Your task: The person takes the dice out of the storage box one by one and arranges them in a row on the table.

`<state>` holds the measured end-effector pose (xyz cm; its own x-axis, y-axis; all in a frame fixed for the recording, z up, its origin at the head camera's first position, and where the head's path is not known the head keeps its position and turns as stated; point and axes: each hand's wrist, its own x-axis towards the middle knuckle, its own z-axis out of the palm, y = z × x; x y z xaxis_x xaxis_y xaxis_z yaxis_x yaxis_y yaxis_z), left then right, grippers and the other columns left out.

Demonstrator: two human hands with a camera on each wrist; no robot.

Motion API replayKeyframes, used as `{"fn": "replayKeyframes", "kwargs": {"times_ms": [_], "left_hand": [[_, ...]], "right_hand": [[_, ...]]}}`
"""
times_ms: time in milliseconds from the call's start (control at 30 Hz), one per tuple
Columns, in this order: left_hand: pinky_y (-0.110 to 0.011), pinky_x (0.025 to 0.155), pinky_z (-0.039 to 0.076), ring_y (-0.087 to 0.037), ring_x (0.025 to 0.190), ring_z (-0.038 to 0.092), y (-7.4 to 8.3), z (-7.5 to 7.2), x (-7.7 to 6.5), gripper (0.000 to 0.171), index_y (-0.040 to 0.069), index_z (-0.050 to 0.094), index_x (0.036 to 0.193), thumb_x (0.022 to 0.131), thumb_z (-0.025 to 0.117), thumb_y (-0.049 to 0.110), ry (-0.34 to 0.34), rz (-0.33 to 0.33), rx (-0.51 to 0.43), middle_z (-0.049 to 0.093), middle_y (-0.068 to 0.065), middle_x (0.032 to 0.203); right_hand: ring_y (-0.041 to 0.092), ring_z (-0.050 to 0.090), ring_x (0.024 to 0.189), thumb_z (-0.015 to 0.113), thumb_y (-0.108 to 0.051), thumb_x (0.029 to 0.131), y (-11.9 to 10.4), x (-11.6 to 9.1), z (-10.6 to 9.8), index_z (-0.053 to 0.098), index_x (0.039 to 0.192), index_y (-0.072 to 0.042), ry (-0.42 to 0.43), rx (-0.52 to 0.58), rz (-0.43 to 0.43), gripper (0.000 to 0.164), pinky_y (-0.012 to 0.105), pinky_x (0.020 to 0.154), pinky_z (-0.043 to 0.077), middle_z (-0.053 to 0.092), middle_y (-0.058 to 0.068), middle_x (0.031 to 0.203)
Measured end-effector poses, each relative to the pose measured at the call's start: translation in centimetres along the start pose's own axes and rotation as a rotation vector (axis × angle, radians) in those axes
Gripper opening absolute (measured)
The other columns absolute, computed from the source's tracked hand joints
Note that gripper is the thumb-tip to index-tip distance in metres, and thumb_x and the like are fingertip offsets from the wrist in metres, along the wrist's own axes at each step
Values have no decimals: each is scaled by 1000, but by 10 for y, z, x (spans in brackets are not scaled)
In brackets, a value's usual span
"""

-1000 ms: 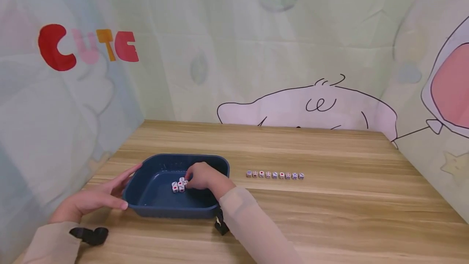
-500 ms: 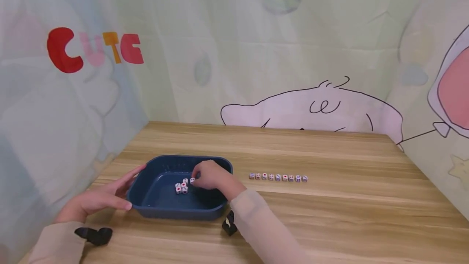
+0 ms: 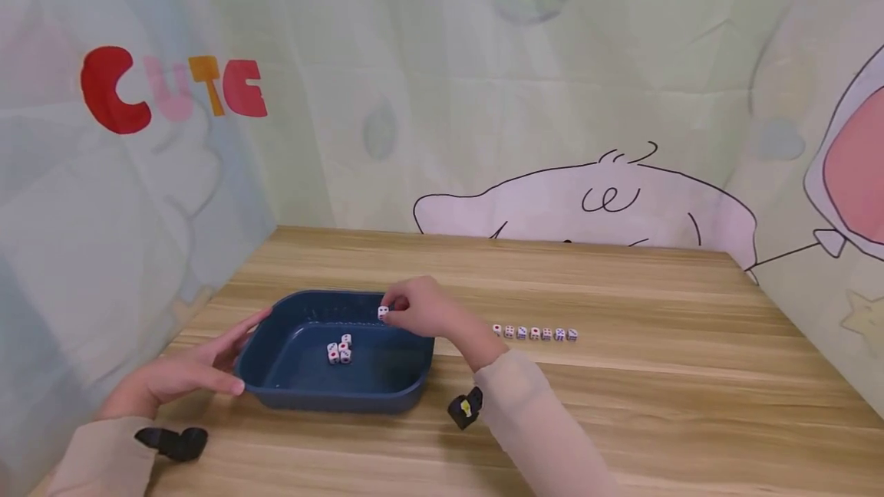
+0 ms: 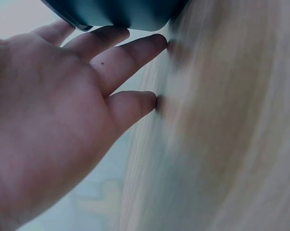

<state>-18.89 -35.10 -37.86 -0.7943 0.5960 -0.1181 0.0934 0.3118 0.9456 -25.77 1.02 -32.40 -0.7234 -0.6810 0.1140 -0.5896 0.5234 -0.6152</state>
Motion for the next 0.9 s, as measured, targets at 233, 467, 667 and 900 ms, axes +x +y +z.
{"fn": "replayKeyframes", "kwargs": {"times_ms": [233,467,667,900], "left_hand": [[-22,94,38,-17,126,37,1,1,2,107,16,-12,154,85,69,11,2,5,-2,6,-36,153],[-22,94,38,-15,126,38,0,1,1,106,16,-12,154,85,69,10,-6,15,-9,4,-36,153],[-21,95,38,-13,126,37,0,0,0,107,16,-13,154,85,69,10,-7,20,-12,2,-36,154],[-21,95,38,-11,125,37,0,1,0,107,15,-13,154,85,69,11,-12,18,-21,2,-36,153]], "right_hand": [[11,53,68,65,-17,92,14,-29,-28,70,104,-7,57,-28,16,18,26,62,46,63,-2,78],[12,51,66,65,-15,91,37,-56,-55,70,105,-4,127,-74,52,18,29,63,45,60,-1,76],[14,49,68,63,-16,92,52,-75,-69,69,105,-4,150,-92,96,19,30,63,43,58,0,76],[13,49,68,64,-16,92,67,-96,-83,69,102,-2,182,-138,107,18,29,62,43,59,-1,75]]}}
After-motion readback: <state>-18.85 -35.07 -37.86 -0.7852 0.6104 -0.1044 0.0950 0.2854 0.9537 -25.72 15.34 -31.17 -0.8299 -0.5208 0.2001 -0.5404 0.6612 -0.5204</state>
